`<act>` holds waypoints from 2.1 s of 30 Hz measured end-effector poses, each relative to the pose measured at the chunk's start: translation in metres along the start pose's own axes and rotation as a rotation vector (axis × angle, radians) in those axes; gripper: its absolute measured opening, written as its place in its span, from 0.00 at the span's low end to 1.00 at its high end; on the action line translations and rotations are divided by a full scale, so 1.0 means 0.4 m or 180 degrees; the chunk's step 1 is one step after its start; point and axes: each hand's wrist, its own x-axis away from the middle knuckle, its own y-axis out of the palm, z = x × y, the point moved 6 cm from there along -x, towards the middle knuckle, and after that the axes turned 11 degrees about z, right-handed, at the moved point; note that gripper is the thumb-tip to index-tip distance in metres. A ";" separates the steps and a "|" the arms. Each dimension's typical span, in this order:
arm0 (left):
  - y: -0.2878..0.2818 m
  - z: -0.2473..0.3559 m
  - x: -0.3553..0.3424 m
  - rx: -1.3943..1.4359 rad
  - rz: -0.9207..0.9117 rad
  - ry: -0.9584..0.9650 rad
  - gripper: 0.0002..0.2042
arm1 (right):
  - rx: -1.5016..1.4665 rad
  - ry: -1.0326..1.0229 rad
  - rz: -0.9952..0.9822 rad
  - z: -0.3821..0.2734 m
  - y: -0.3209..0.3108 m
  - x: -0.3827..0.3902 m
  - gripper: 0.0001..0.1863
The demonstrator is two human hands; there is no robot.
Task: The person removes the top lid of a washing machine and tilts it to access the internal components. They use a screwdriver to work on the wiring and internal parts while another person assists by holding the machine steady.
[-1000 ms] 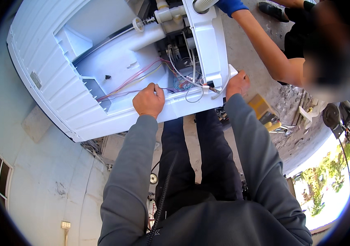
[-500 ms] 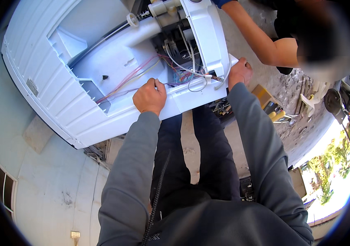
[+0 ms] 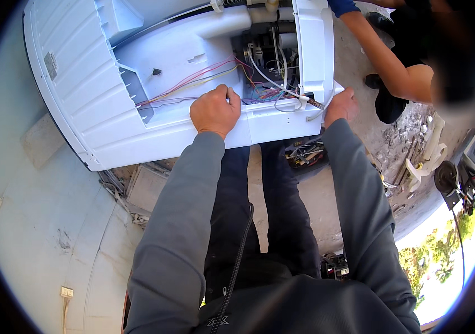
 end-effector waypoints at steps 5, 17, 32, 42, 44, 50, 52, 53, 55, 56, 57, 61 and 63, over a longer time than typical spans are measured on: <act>-0.008 0.000 -0.004 -0.0040 -0.0048 -0.0120 0.13 | 0.0053 -0.0043 0.0034 0.000 -0.003 0.007 0.27; 0.437 0.027 -0.183 0.3695 -0.0967 -0.3128 0.16 | -0.0118 0.0005 0.0008 0.014 0.004 -0.008 0.27; 0.728 0.021 -0.109 0.5347 -0.1117 -0.4704 0.22 | -0.0379 -0.0093 -0.0036 0.015 0.010 -0.009 0.26; 0.781 -0.007 -0.084 0.5834 -0.1324 -0.4226 0.27 | -0.0457 -0.0291 -0.0102 0.040 0.021 -0.033 0.26; 0.778 -0.001 -0.092 0.5832 -0.1176 -0.4424 0.27 | -0.0507 -0.0240 -0.0078 0.040 0.020 -0.033 0.26; 0.780 0.021 -0.137 0.5730 -0.0900 -0.4657 0.27 | -0.0536 -0.0229 -0.0027 0.031 0.013 -0.022 0.26; 0.780 0.019 -0.133 0.5751 -0.0862 -0.4695 0.27 | -0.0584 -0.0234 -0.0074 0.038 0.020 -0.029 0.26; 0.781 0.014 -0.132 0.5770 -0.0848 -0.4698 0.27 | -0.0579 -0.0248 -0.0084 0.041 0.023 -0.034 0.26; 0.781 0.014 -0.122 0.5808 -0.0901 -0.4725 0.28 | -0.0571 -0.0249 -0.0105 0.050 0.025 -0.040 0.26; 0.780 0.009 -0.117 0.5837 -0.0913 -0.4723 0.28 | -0.0572 -0.0237 -0.0116 0.052 0.022 -0.041 0.27; 0.781 0.008 -0.115 0.5874 -0.0950 -0.4725 0.28 | -0.0573 -0.0224 -0.0127 0.052 0.022 -0.041 0.27; 0.781 0.004 -0.102 0.5919 -0.1026 -0.4769 0.28 | -0.0584 -0.0219 -0.0022 0.062 0.024 -0.048 0.28; 0.785 0.005 -0.104 0.5910 -0.1036 -0.4821 0.28 | -0.0511 -0.0245 -0.0057 0.062 0.023 -0.048 0.29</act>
